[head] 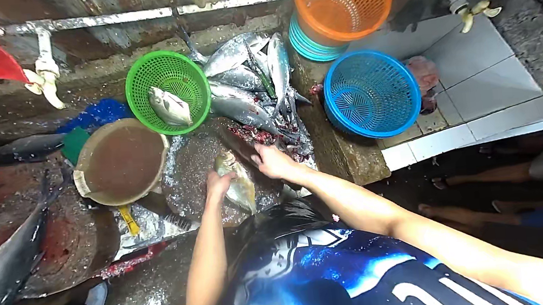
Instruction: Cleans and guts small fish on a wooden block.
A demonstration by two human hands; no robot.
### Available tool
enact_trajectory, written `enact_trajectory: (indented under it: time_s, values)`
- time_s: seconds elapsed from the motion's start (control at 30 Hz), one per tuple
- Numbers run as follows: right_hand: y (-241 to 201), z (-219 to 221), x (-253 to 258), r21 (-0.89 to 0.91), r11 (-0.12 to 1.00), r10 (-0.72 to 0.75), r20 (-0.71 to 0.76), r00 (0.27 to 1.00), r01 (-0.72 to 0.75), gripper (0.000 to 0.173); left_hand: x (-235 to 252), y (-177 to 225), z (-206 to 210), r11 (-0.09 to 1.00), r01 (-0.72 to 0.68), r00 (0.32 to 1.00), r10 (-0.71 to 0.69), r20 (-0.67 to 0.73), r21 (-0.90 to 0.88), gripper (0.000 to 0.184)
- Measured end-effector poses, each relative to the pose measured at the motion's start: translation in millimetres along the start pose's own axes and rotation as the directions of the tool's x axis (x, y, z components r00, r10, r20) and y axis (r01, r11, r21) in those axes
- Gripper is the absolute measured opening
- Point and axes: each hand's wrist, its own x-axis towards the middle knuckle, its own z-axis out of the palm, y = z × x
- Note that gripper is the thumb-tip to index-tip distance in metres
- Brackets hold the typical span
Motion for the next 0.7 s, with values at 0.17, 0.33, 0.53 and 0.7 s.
enact_trajectory:
  time_s: [0.17,0.33,0.53,0.7]
  values:
    - [-9.5,32.2,23.6,-0.025,0.945,-0.284,-0.565,0.775,0.327,0.035,-3.4,1.5,1.2,0.999,0.02,1.0,-0.02,-0.008,0.032,0.072]
    - [-15.4,54.9,53.1,-0.139,0.989,0.052,0.037,0.998,-0.046,0.039,-1.3,-2.8,2.9,0.999,0.009,0.999,-0.007,-0.042,0.054,0.072]
    - [-30.1,22.1,40.0,0.008,0.979,-0.179,-0.446,0.877,0.203,0.04,-1.7,-10.9,9.4,0.999,-0.016,0.998,0.018,-0.064,0.039,0.071]
    - [-6.8,61.6,46.2,-0.181,0.98,0.097,0.094,0.991,-0.079,0.056,-8.7,-10.7,12.9,0.999,-0.016,0.997,0.02,-0.08,0.05,0.07]
